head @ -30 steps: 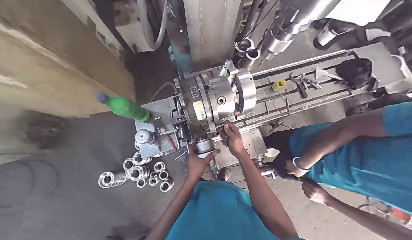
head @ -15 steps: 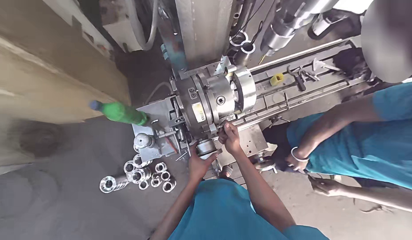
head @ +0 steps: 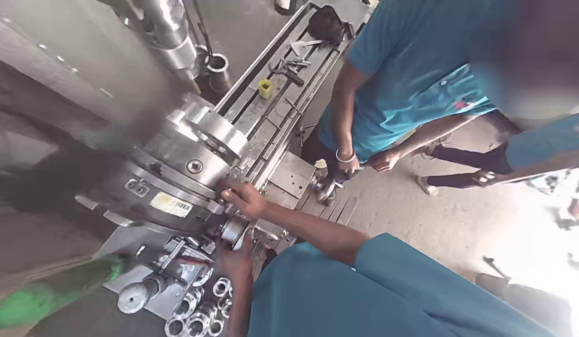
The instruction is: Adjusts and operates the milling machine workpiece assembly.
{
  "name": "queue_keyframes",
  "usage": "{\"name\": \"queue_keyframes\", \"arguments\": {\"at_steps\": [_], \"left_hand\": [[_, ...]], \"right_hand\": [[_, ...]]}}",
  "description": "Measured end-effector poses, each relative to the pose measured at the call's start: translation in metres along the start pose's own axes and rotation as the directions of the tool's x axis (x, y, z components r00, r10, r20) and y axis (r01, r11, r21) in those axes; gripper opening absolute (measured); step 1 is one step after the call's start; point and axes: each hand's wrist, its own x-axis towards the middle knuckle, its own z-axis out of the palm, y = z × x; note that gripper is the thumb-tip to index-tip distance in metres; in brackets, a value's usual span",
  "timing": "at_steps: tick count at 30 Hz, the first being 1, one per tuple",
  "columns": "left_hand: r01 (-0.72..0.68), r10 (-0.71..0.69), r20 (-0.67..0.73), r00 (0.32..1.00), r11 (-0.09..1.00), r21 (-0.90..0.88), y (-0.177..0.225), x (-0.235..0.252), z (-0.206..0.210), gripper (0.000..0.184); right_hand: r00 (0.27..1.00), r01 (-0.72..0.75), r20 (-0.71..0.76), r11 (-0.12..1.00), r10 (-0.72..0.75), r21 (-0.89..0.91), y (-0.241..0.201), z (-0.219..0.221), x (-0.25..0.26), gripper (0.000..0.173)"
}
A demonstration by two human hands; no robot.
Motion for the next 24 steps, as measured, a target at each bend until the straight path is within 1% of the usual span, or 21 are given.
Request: {"name": "queue_keyframes", "arguments": {"at_steps": [2,5,8,12,15,19,21,24], "left_hand": [[0.005,-0.005,-0.007,1.000,1.000,0.016,0.003,-0.002,0.001,0.091],[-0.040,0.040,-0.004,0.999,0.997,0.072,0.006,-0.003,0.000,0.090],[-0.073,0.074,-0.003,0.997,0.993,0.094,0.007,-0.005,-0.002,0.092],[-0.118,0.119,-0.003,0.993,0.986,0.115,0.008,-0.003,-0.002,0.099],[-0.106,0.107,-0.002,0.994,0.986,0.131,0.005,-0.001,-0.003,0.099],[-0.123,0.124,0.001,0.992,0.986,0.109,0.003,0.001,-0.003,0.105],[-0.132,0.134,-0.006,0.991,0.985,0.110,0.003,0.002,-0.003,0.102],[-0.123,0.125,-0.005,0.992,0.981,0.147,0.004,0.000,-0.003,0.100]], "right_hand": [[0.991,-0.124,0.047,0.988,0.129,-0.090,-0.015,-0.007,-0.002,0.032],[0.927,-0.300,0.150,0.918,0.345,-0.258,-0.047,-0.020,0.005,0.035],[0.869,-0.359,0.218,0.870,0.444,-0.338,-0.066,-0.027,0.011,0.040],[0.834,-0.394,0.234,0.837,0.500,-0.380,-0.073,-0.027,0.016,0.044],[0.811,-0.411,0.261,0.827,0.524,-0.383,-0.071,-0.026,0.020,0.048],[0.779,-0.459,0.237,0.786,0.580,-0.415,-0.073,-0.026,0.023,0.052],[0.760,-0.487,0.226,0.764,0.610,-0.424,-0.081,-0.025,0.024,0.053],[0.751,-0.490,0.224,0.752,0.621,-0.440,-0.092,-0.026,0.022,0.053]]}}
